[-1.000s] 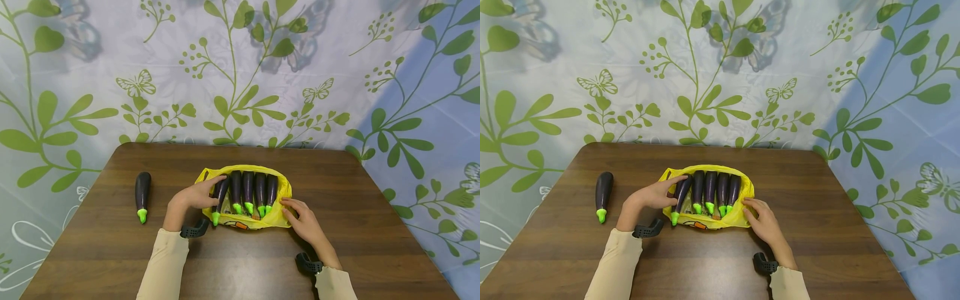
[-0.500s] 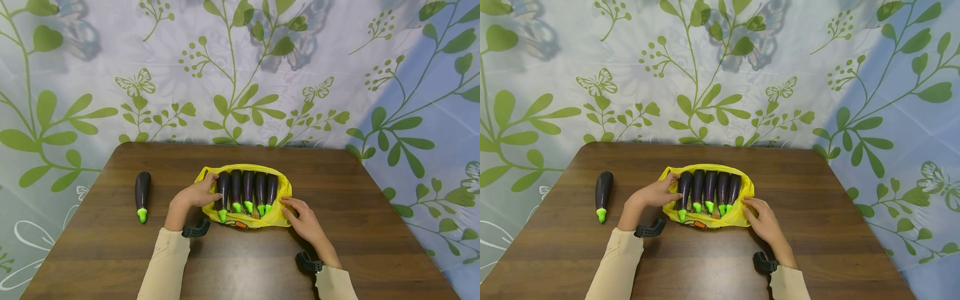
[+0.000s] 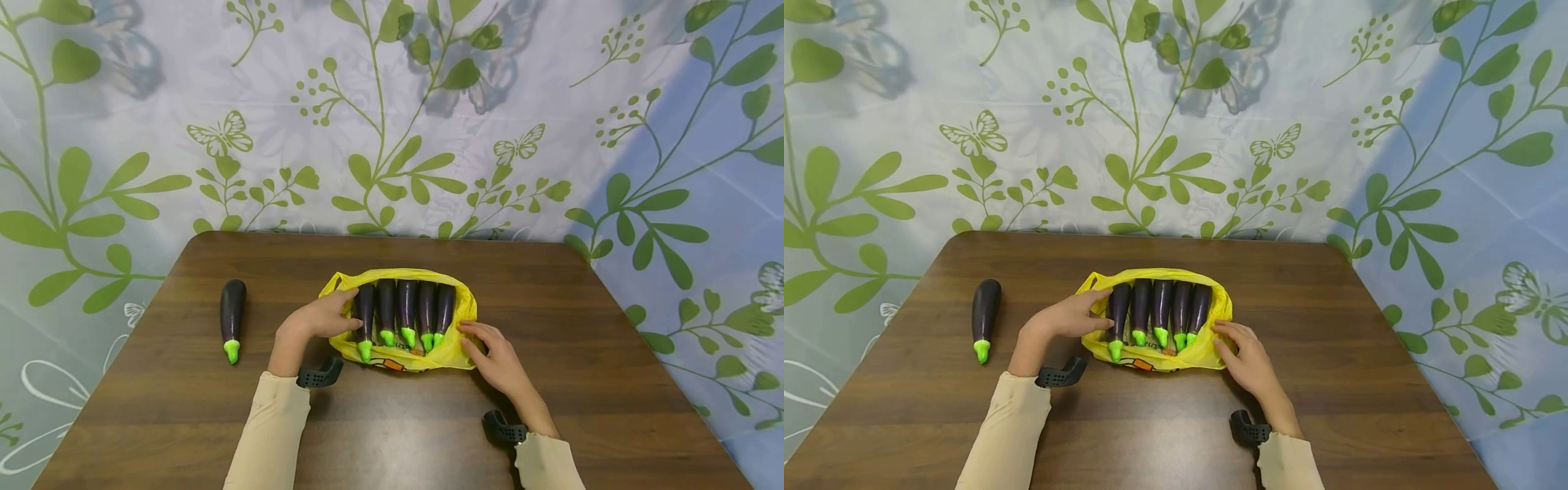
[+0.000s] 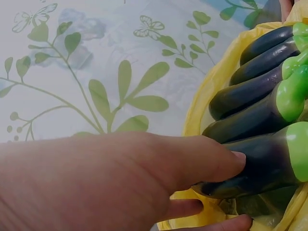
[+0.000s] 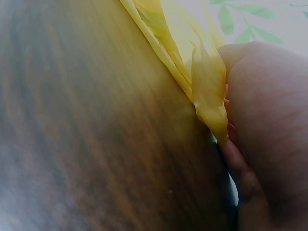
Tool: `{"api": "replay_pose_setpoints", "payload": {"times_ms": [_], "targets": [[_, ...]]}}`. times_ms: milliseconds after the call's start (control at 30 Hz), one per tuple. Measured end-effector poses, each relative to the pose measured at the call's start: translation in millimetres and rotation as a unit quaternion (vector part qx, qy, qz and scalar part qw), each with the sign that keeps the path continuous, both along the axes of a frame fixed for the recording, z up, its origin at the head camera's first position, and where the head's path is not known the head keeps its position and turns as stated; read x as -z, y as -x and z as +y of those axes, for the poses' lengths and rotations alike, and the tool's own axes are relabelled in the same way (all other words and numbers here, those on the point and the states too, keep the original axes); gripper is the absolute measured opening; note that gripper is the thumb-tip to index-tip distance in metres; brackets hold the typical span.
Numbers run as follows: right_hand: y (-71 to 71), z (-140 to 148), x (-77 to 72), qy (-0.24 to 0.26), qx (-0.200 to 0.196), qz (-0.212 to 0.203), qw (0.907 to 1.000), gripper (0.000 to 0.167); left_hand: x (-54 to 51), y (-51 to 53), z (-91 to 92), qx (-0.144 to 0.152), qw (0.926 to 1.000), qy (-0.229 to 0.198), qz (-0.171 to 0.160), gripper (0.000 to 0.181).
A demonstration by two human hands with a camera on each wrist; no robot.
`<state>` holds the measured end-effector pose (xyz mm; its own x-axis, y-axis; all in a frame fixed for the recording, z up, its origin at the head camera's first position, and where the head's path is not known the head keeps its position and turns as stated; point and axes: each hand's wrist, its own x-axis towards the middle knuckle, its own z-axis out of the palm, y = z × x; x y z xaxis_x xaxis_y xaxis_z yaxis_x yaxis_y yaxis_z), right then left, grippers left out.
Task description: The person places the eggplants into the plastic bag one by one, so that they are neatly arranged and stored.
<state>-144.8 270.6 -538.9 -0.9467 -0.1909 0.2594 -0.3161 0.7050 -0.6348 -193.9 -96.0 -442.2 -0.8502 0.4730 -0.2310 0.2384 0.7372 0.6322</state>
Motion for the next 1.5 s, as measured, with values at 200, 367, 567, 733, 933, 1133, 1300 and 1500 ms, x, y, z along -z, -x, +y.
{"api": "replay_pose_setpoints", "payload": {"times_ms": [200,367,567,733,933,1133,1300,1500], "targets": [[-0.1,0.0,-1.6,0.0,0.002,0.003,1.0,0.033,0.1,0.4,0.6,0.002,0.9998,0.009,0.018,0.077],[-0.9,0.1,-2.4,0.002,0.005,0.005,1.0,0.032,0.8,-1.2,3.1,-0.019,0.9997,-0.003,0.019,0.08],[-1.4,-0.1,-4.1,0.004,0.008,0.008,0.9999,0.032,-0.9,-3.1,2.5,-0.045,0.9988,-0.02,-0.002,0.072],[-1.4,-0.4,-5.7,0.006,0.007,0.011,0.9999,0.032,-1.1,-4.2,2.0,-0.05,0.9986,-0.018,-0.007,0.076],[-1.7,-1.1,-7.6,0.008,0.008,0.01,0.9999,0.031,-1.4,-4.1,3.4,-0.037,0.9993,-0.001,-0.001,0.081],[-2.1,-0.8,-6.5,0.005,0.012,0.004,0.9999,0.031,-0.1,-3.1,4.0,-0.02,0.9997,0.011,-0.001,0.084],[-1.7,-0.7,-5.5,0.007,0.012,0.005,0.9999,0.031,0.6,-3.4,4.5,-0.019,0.9995,0.024,0.009,0.085],[-1.6,-1.1,-3.9,0.008,0.01,0.007,0.9999,0.031,0.4,-5.7,7.3,-0.043,0.9987,0.027,0.006,0.088]]}}
